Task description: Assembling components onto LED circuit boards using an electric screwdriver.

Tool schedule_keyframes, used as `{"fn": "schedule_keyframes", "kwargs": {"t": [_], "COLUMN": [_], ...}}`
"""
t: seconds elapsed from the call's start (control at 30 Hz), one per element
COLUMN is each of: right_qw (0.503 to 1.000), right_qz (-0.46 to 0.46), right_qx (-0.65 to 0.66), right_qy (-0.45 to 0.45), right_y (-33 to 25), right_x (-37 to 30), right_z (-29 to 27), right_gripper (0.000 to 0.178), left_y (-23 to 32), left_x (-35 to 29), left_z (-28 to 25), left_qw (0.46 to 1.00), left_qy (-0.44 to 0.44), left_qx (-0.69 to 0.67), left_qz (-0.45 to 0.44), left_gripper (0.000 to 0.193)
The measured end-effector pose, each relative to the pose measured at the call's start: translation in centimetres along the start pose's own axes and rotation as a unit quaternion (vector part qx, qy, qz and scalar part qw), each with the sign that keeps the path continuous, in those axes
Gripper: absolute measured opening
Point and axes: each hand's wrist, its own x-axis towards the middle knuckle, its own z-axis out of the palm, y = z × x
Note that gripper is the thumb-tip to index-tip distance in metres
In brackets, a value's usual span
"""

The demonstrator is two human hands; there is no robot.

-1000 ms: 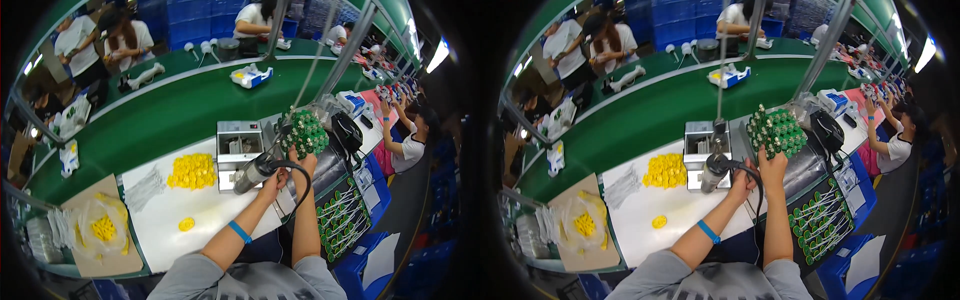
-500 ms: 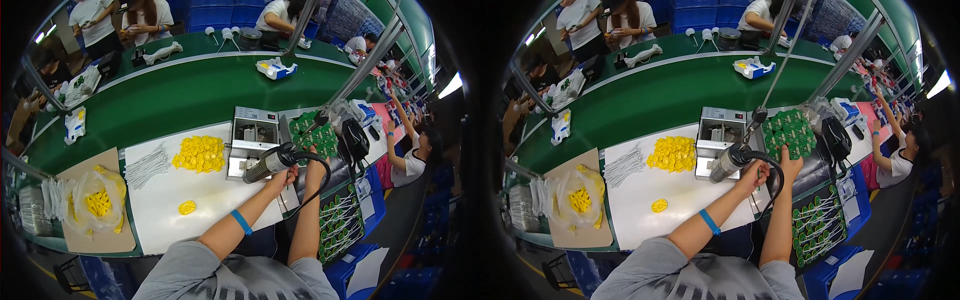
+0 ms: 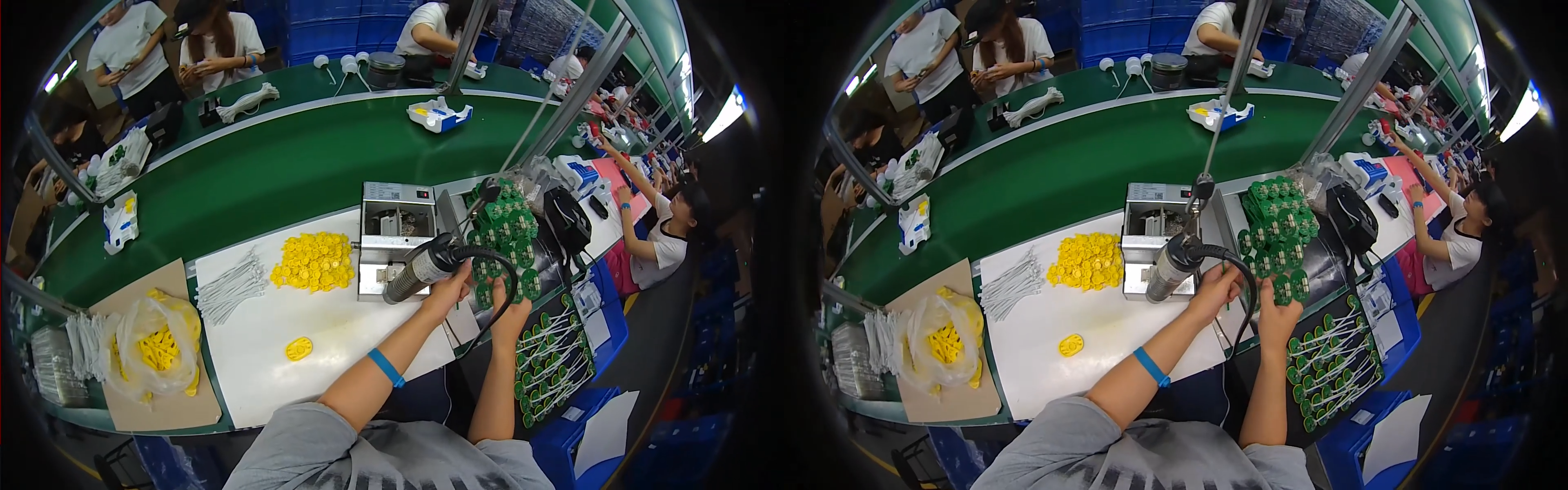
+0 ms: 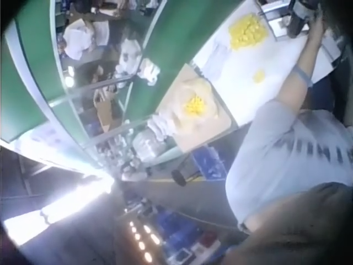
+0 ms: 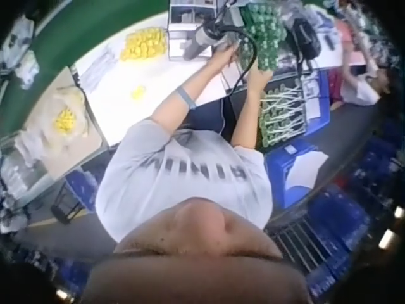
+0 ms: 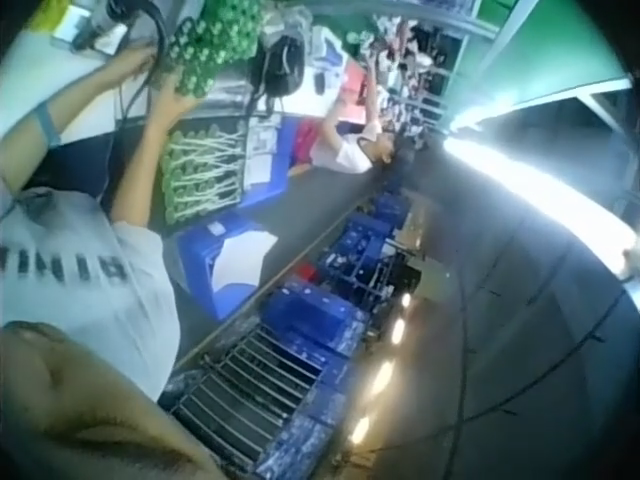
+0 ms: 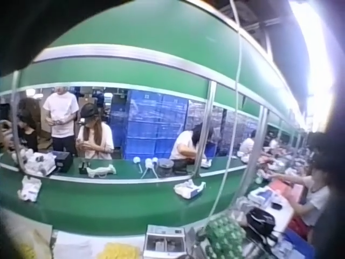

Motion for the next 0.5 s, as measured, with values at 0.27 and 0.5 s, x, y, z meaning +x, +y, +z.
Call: {"fn": "schedule_keyframes", "kwargs": {"t": [0.27,0.5], "right_qw": [0.927,0.880], "right_qz": [0.136,0.145], "right_qx": [0.321,0.414], "right_qy": [0.138,0.181], "right_y": [0.3,2.0], "right_x": [-2.2,-0.1], "right_z": [-2.2,-6.4], "right_gripper": [0.033,0.042], "left_y": [0.9,1.2], "left_x": [-1.2,-0.9], "left_z": [2.2,3.4], "left_qw": [0.996,0.969], "left_qy": [-0.063,-0.157], "left_qx": [-0.067,-0.190], "left_qz": [0.010,0.009], "left_gripper": [0.018,0.017]}}
